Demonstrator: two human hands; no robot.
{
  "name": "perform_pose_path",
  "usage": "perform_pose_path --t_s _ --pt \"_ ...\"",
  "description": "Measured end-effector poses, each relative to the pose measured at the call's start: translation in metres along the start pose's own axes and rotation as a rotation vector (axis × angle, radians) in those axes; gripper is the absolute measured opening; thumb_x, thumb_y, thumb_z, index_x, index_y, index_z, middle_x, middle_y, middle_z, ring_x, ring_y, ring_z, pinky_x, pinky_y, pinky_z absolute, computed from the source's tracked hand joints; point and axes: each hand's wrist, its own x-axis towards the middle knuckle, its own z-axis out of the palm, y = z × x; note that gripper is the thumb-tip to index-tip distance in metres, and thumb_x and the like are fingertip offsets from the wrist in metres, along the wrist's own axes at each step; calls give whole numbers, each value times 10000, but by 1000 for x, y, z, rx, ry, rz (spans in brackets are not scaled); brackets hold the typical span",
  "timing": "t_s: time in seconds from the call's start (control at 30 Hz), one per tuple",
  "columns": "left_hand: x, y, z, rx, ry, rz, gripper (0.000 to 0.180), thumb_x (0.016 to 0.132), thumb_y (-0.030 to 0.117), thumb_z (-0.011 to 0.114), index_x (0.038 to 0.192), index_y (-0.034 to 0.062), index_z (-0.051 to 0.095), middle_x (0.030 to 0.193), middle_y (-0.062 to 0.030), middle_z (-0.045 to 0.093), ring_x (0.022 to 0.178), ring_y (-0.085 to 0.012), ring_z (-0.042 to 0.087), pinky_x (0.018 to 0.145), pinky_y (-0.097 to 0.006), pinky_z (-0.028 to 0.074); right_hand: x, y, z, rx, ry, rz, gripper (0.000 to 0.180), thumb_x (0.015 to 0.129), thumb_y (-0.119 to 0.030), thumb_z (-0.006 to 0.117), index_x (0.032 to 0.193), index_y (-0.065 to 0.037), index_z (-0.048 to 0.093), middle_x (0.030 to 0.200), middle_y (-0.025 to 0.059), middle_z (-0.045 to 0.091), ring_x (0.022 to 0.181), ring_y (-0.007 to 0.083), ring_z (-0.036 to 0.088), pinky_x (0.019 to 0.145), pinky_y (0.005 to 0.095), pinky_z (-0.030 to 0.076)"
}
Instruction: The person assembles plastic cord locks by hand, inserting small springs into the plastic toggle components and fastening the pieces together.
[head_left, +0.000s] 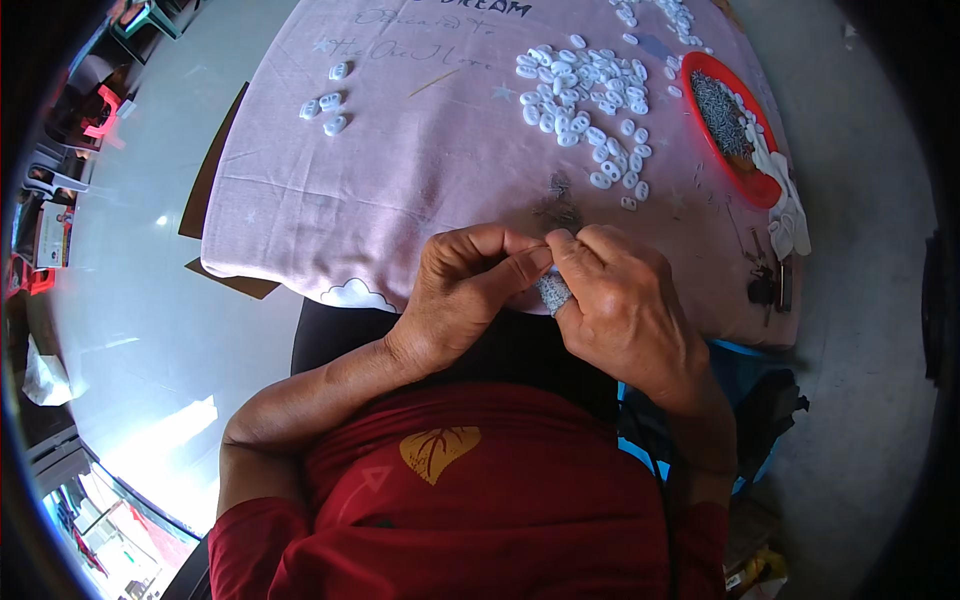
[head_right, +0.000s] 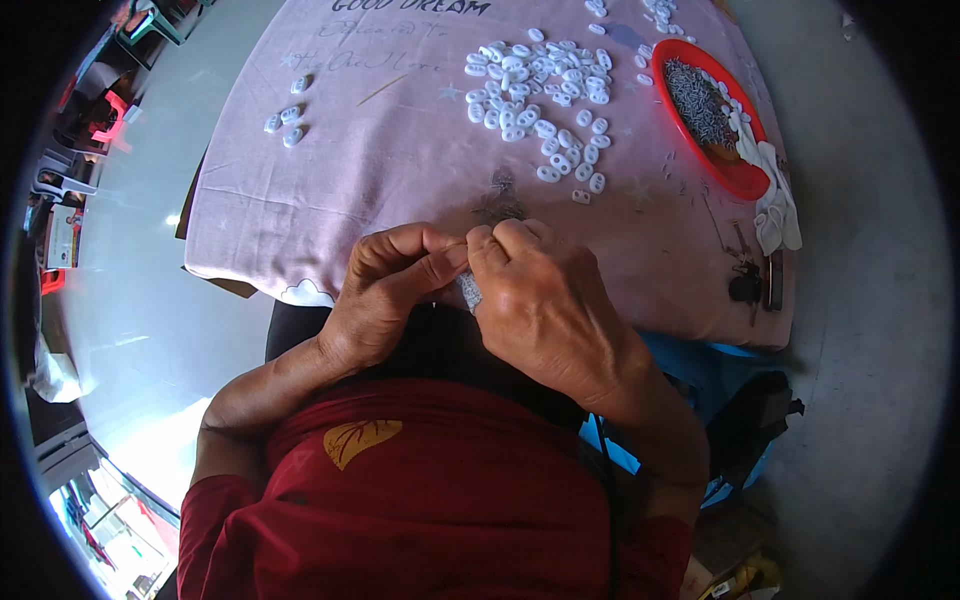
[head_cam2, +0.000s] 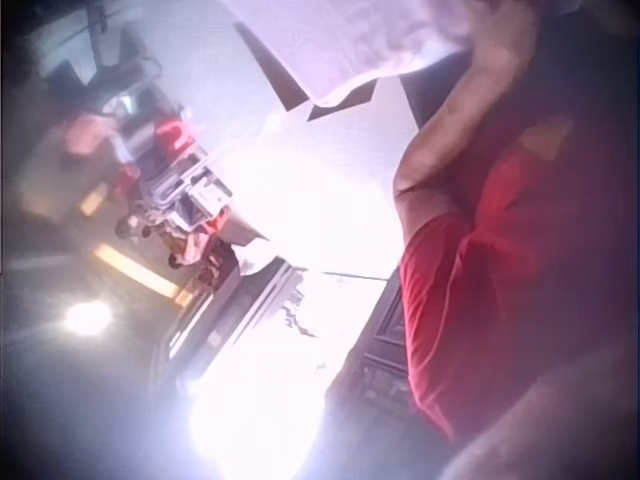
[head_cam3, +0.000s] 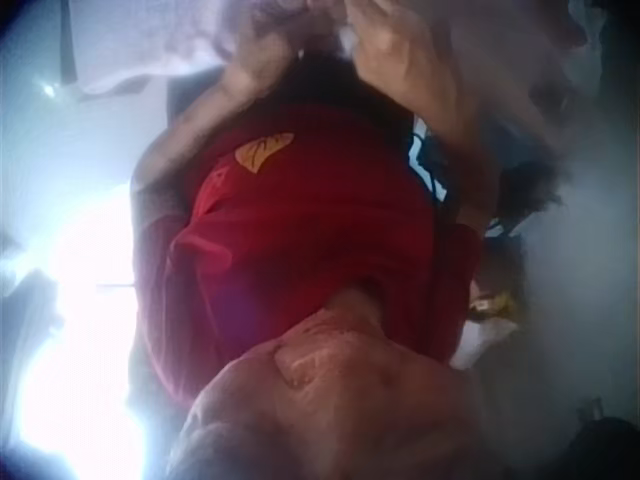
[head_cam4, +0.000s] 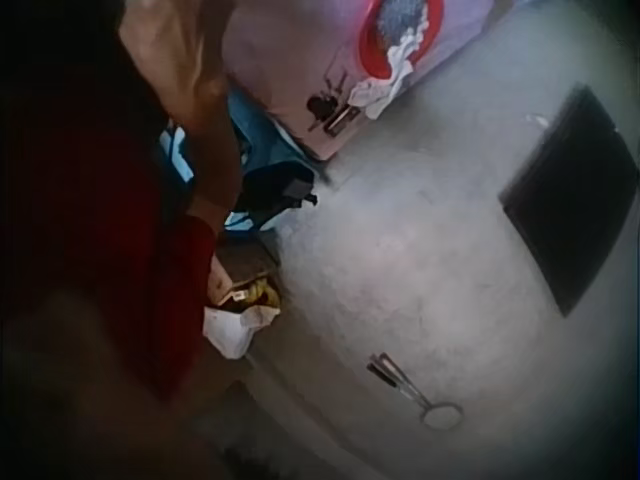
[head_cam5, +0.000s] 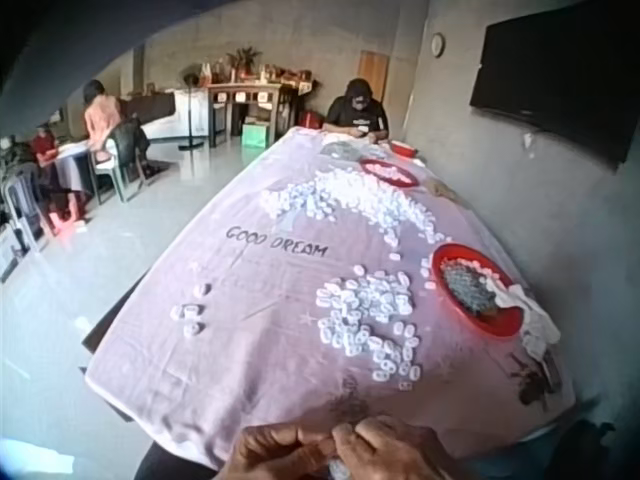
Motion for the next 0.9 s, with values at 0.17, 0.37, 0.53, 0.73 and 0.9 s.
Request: perform_pose_path --t_s 0.17,0.37,0.53,0.73,0.9 --pt "-1 -2 -4 -10 -23 -17 105 944 83 611 967 34 702 851 18 667 770 -28 566 709 -202 463 0 2 2 39 6 -15 148 702 41 618 845 27 582 723 125 547 707 287 610 584 383 521" --pt "-1 -3 -2 22 -20 0 102 943 79 611 966 29 697 852 10 671 776 -34 577 718 -208 475 -1 5 2 48 20 -47 110 706 42 615 792 1 559 692 118 535 690 274 606 584 375 518" --pt "0 -3 1 33 48 33 92 927 81 641 919 26 714 786 53 654 743 7 511 659 -191 425 1 8 4 32 33 -88 97 720 33 609 792 -6 557 684 107 532 677 267 603 575 374 516" --pt "-1 1 -3 1 -32 -26 104 939 113 630 977 38 691 894 -11 683 790 -68 615 737 -232 514 -4 9 1 51 57 -21 285 686 24 650 969 19 611 729 104 573 684 271 616 578 372 519" --pt "0 2 -6 -123 -11 -86 129 938 145 638 985 38 690 903 -29 690 810 -102 643 750 -258 536 -7 12 1 187 88 65 487 638 50 678 1120 -3 623 793 101 606 719 284 634 599 376 520"
